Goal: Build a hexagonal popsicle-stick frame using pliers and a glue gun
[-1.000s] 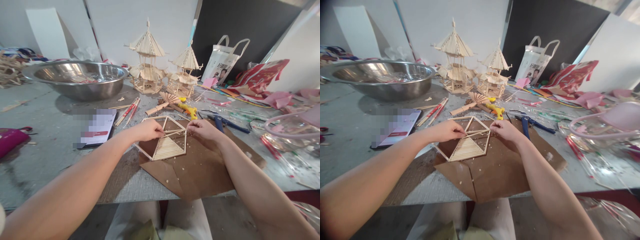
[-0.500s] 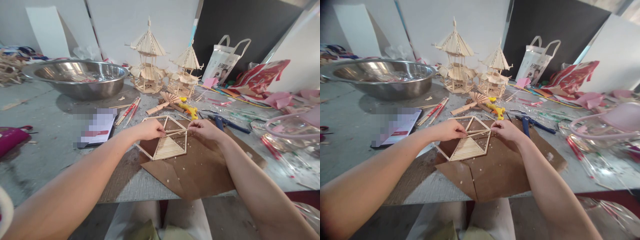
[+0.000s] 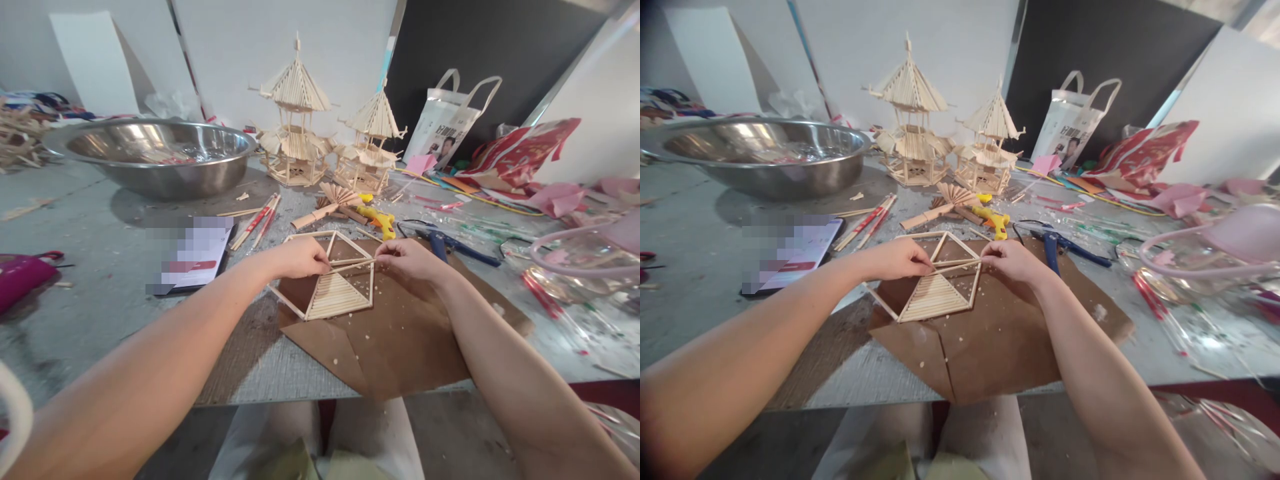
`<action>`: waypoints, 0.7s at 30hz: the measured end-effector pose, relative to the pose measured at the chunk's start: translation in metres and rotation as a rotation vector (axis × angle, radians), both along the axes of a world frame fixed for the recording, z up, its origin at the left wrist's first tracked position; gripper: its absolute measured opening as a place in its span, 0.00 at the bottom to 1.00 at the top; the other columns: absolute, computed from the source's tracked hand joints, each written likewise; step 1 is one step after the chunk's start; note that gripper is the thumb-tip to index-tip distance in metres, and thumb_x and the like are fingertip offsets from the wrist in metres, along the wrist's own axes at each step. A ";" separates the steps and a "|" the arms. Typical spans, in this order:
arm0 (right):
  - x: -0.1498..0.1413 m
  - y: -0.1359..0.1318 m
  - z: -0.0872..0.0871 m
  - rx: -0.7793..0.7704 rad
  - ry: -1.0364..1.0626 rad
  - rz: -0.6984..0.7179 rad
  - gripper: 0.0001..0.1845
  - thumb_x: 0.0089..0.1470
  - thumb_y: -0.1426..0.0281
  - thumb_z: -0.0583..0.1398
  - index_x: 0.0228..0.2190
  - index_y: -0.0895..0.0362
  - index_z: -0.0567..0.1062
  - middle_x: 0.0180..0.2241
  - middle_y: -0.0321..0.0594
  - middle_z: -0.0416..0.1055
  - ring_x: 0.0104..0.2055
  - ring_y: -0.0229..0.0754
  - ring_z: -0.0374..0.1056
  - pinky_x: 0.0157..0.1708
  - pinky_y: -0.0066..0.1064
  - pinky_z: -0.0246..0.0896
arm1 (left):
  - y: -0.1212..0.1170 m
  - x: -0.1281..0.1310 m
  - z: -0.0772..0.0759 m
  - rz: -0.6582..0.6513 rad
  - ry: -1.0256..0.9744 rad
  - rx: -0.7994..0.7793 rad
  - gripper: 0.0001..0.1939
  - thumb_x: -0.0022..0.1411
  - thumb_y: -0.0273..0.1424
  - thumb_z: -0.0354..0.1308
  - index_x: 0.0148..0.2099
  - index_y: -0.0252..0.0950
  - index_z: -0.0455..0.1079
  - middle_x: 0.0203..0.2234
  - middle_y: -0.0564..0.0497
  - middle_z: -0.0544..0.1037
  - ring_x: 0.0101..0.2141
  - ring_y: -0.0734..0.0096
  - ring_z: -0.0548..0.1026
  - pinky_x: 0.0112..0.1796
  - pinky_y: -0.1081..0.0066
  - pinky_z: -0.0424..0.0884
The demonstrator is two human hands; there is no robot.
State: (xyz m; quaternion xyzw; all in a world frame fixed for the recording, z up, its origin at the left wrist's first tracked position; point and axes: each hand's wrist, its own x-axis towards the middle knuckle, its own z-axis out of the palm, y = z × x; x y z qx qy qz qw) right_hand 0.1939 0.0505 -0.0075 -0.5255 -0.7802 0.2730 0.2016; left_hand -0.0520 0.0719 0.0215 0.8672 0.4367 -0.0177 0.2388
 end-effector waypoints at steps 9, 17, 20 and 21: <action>-0.001 -0.002 0.005 0.011 -0.023 -0.003 0.08 0.45 0.67 0.56 0.27 0.59 0.72 0.27 0.37 0.71 0.31 0.38 0.65 0.33 0.28 0.57 | 0.001 -0.001 -0.001 0.038 -0.014 -0.052 0.15 0.49 0.36 0.51 0.34 0.36 0.75 0.20 0.53 0.74 0.22 0.76 0.65 0.25 0.76 0.58; -0.001 -0.003 0.005 0.014 -0.043 -0.003 0.08 0.45 0.67 0.56 0.26 0.58 0.72 0.28 0.37 0.71 0.31 0.38 0.65 0.33 0.28 0.57 | 0.001 0.001 0.000 0.029 0.000 -0.012 0.15 0.48 0.37 0.52 0.34 0.37 0.75 0.21 0.54 0.74 0.23 0.76 0.65 0.26 0.76 0.57; -0.002 -0.003 0.005 0.016 -0.053 -0.003 0.08 0.45 0.67 0.56 0.27 0.59 0.73 0.28 0.36 0.71 0.31 0.38 0.65 0.33 0.28 0.57 | 0.000 0.003 0.000 0.041 0.017 0.012 0.15 0.48 0.38 0.52 0.32 0.36 0.76 0.18 0.54 0.72 0.21 0.76 0.63 0.24 0.76 0.56; -0.002 -0.003 0.005 0.014 -0.052 -0.002 0.08 0.45 0.68 0.57 0.27 0.59 0.73 0.27 0.36 0.71 0.31 0.38 0.65 0.33 0.28 0.57 | 0.000 0.003 0.000 0.045 0.024 0.019 0.15 0.48 0.38 0.52 0.31 0.36 0.76 0.17 0.55 0.70 0.20 0.77 0.62 0.23 0.75 0.55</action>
